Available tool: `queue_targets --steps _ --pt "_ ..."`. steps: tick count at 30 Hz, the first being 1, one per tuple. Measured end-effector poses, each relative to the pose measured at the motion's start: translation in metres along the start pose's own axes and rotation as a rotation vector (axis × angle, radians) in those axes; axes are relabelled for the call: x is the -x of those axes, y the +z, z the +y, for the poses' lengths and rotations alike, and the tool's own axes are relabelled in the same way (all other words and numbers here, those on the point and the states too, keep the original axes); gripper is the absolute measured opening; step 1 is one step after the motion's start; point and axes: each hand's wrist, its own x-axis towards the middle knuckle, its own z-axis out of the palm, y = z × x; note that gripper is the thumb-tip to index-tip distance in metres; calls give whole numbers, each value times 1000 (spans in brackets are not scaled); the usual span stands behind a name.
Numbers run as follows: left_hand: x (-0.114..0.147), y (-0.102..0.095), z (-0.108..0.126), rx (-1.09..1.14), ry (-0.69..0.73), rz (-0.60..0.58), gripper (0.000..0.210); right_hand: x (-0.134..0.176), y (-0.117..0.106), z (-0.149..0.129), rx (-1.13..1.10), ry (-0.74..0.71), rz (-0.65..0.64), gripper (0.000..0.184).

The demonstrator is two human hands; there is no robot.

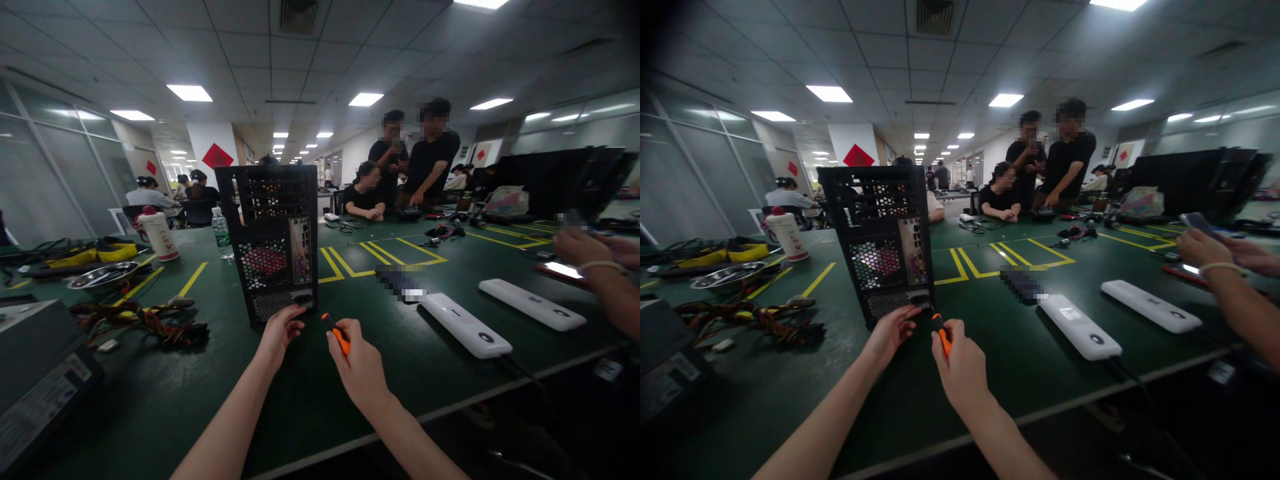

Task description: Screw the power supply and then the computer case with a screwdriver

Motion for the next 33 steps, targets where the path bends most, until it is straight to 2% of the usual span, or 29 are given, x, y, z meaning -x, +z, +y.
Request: queue_targets --steps 5,8,13,17,24,28,30,33 --pt "1 1 0 -3 11 -5 27 0 1 -2 8 -13 -20 16" --pt "1 1 0 -4 17 -11 26 0 3 -2 15 -32 34 20" --pt "0 1 0 -20 2 0 28 -2 3 -1 -41 -142 113 19" --pt "-2 -1 -1 -18 1 -13 31 -2 1 1 -20 -178 101 17" --pt "-4 -3 -4 -16 9 -11 31 -2 0 4 36 -57 93 17" --pt "-4 -2 -3 -11 15 -12 29 -2 3 3 -7 -134 107 17" --pt "-5 -2 -3 -14 17 -5 28 -1 4 2 -12 -175 70 19" --pt "-6 -2 -4 -23 15 10 29 0 4 1 32 -147 19 16"
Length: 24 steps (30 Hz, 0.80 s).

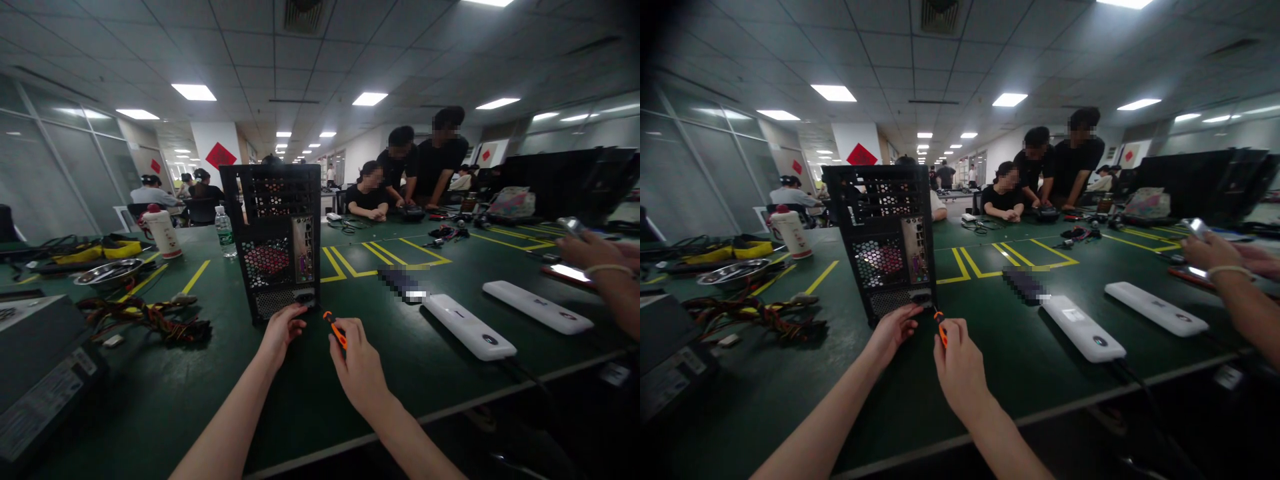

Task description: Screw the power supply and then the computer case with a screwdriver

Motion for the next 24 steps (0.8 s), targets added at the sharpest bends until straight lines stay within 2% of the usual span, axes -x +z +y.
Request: queue_targets --steps 7,16,19,24 --pt "-1 0 0 -31 -4 16 33 0 -3 0 66 113 -1 21" --pt "1 1 1 -66 27 59 32 0 -3 -1 33 -13 -41 15" --pt "3 2 2 -46 40 55 31 1 -1 -1 54 -64 -58 16" --pt "5 2 4 27 41 17 27 1 1 -1 48 -66 -36 15"
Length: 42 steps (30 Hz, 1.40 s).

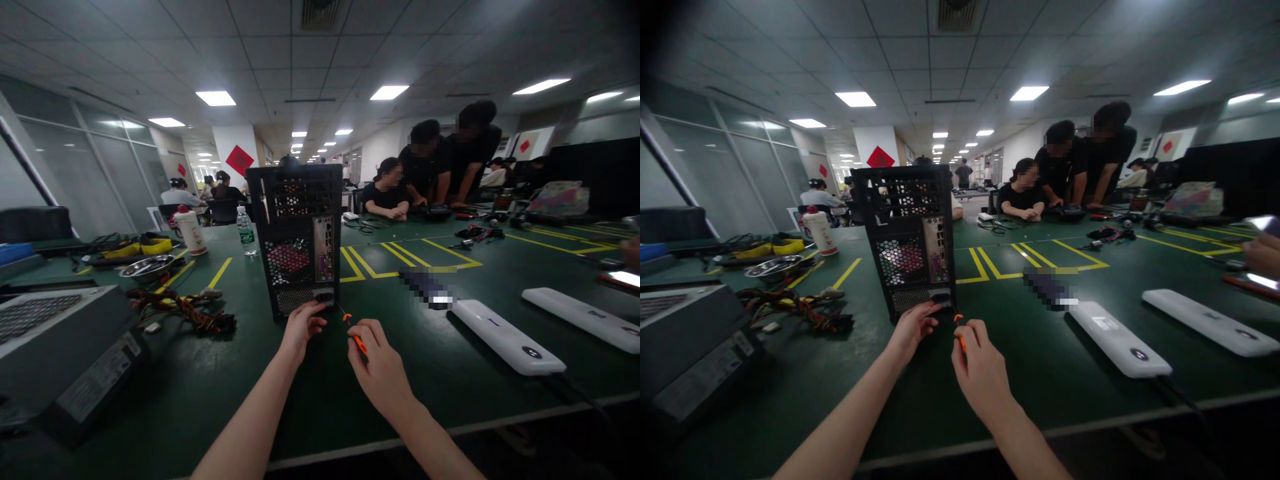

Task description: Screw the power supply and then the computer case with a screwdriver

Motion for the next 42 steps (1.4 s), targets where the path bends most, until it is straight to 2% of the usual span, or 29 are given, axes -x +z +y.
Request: queue_targets --steps 5,13,26,31,42 --pt "1 -2 3 110 -53 -41 23 -1 3 0 -3 -9 58 15" --pt "5 -8 9 228 -103 -64 29 0 5 -3 -42 22 68 14" --pt "8 -17 9 204 -49 -91 28 -3 0 -10 -197 24 80 12" --pt "14 -17 12 190 -25 -104 28 -4 2 -9 -171 53 170 10" --pt "17 -21 12 171 11 -140 27 2 -3 -5 -81 84 179 16"
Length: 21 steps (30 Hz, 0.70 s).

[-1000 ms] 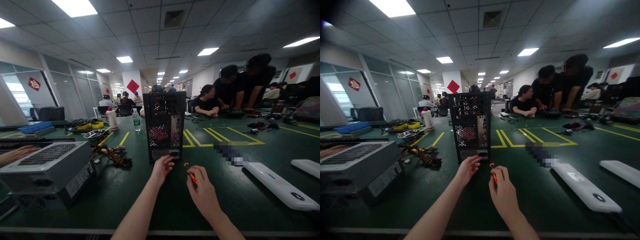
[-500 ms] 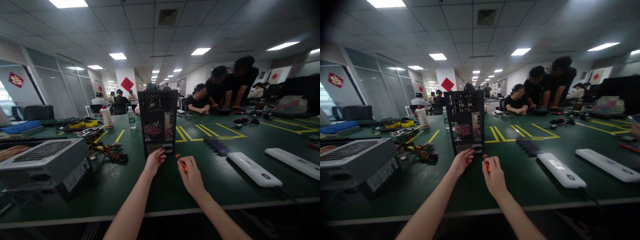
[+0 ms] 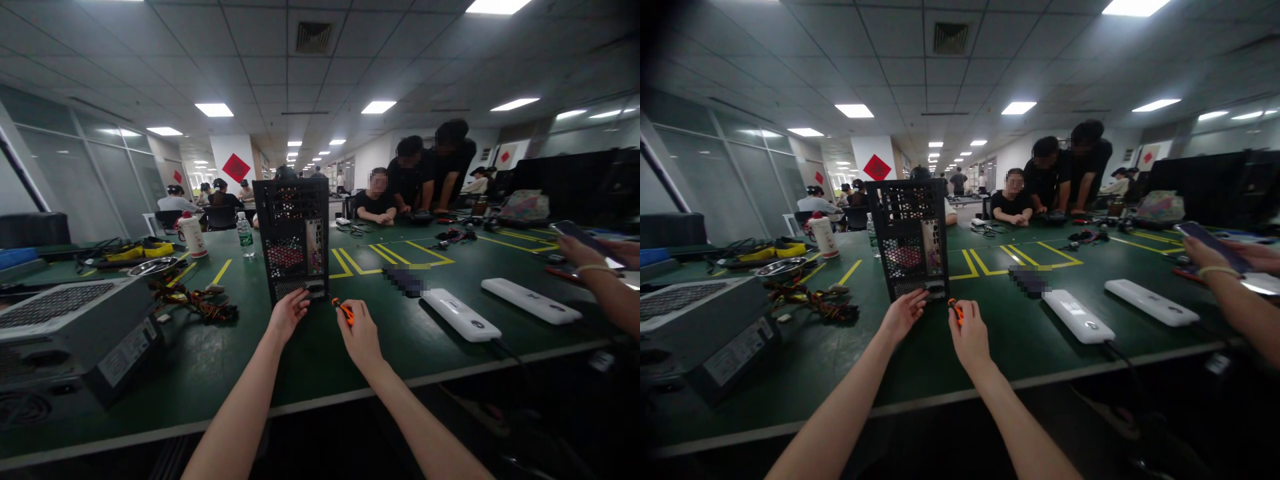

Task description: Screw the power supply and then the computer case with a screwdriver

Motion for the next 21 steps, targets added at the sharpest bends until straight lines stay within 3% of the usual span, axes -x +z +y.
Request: queue_targets --steps 8,16,21 --pt "0 -2 -1 -14 4 -18 30 5 -1 3 146 31 -60 20" --pt "-1 3 1 -26 0 31 31 5 -2 -4 231 -129 -149 11" --pt "-2 3 2 -30 -3 42 31 4 -1 -1 204 -65 -142 11"
